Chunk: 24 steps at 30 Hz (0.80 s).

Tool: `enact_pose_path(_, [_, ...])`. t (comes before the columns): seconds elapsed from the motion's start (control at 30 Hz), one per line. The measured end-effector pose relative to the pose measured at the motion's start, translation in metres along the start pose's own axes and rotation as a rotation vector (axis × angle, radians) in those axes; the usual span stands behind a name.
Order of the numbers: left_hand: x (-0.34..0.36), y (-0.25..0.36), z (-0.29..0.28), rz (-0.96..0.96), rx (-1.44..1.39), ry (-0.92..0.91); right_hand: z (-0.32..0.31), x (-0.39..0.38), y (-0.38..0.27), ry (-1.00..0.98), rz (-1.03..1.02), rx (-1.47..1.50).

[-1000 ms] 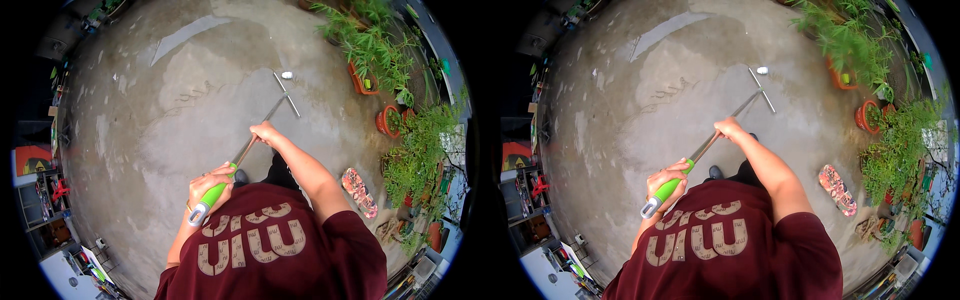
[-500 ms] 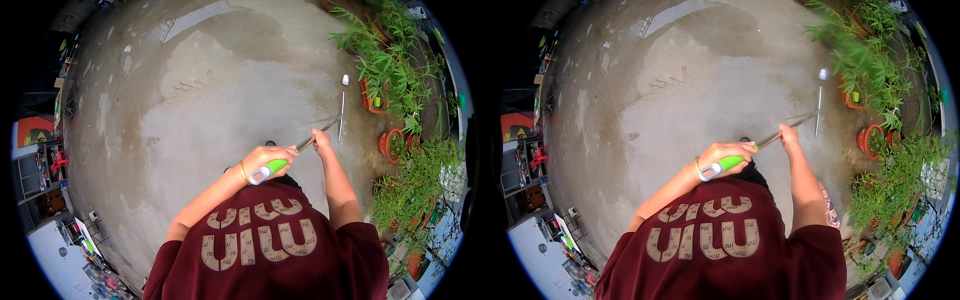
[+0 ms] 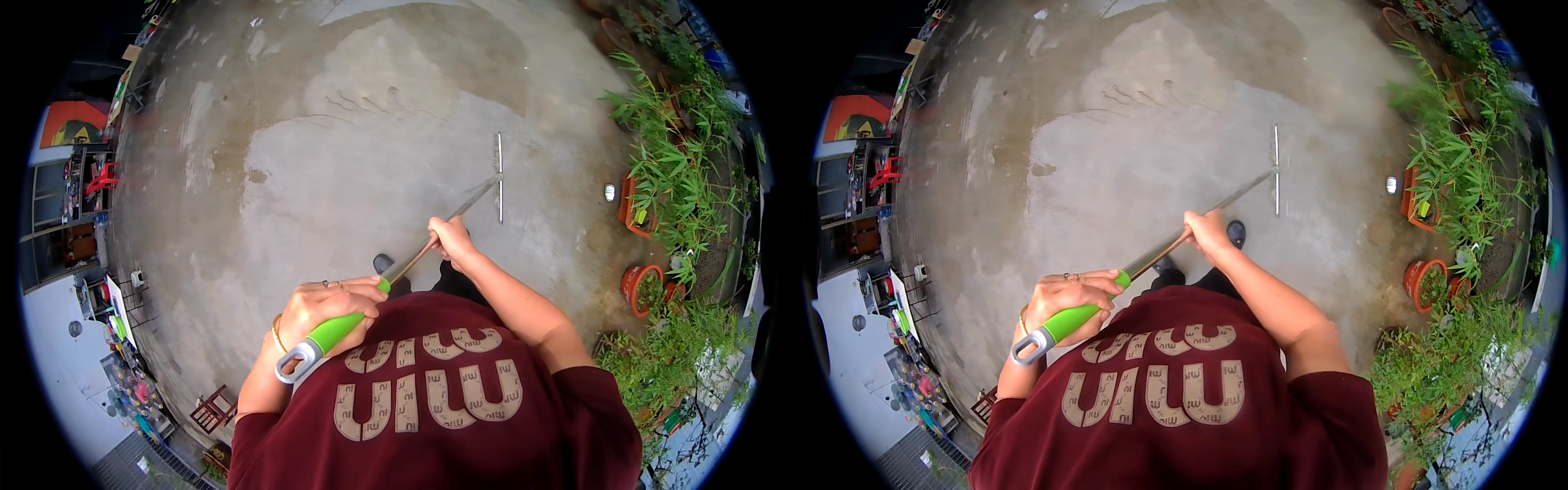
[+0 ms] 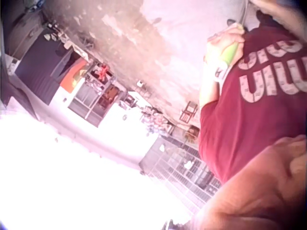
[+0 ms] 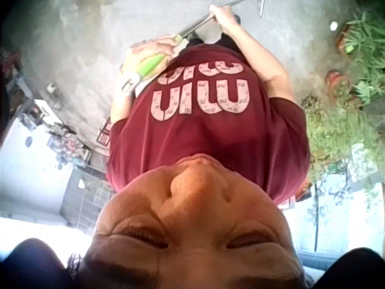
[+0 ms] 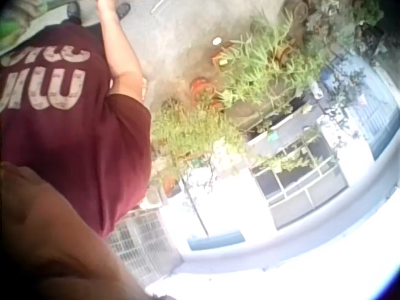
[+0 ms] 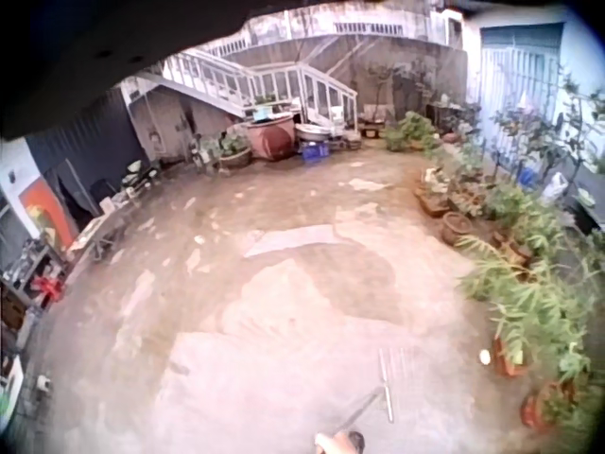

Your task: The person uses a squeegee to push water across a concrete floor in an outdoor area. They move a red plastic chair out of the way to access the space and continue squeegeeing the wet surface toward a drain.

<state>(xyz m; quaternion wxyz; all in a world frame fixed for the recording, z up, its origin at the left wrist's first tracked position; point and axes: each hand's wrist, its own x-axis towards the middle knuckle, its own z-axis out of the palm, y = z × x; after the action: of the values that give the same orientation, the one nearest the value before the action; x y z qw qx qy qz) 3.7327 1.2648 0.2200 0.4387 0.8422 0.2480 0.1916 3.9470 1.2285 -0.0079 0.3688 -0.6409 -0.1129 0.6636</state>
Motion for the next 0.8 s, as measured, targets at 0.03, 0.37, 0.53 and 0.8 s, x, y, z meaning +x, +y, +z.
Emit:
enact_pose_path(0.03, [-0.010,0.003,-0.015,0.007,0.004,0.006,0.021,-0.003,-0.004,-0.061,0.040,-0.026])
enact_pose_path(0.37, [-0.056,0.057,-0.100,-0.081,0.362,0.029,0.185,-0.008,-0.029,-0.513,0.053,-0.027])
enact_pose_path(0.53, [-0.032,0.057,-0.076,0.007,0.337,0.137,0.141,-0.012,-0.057,-0.329,-0.070,0.030])
enact_pose_path(0.8, [0.052,-0.070,0.067,0.080,-0.230,0.138,-0.084,0.091,-0.069,0.217,-0.059,-0.127])
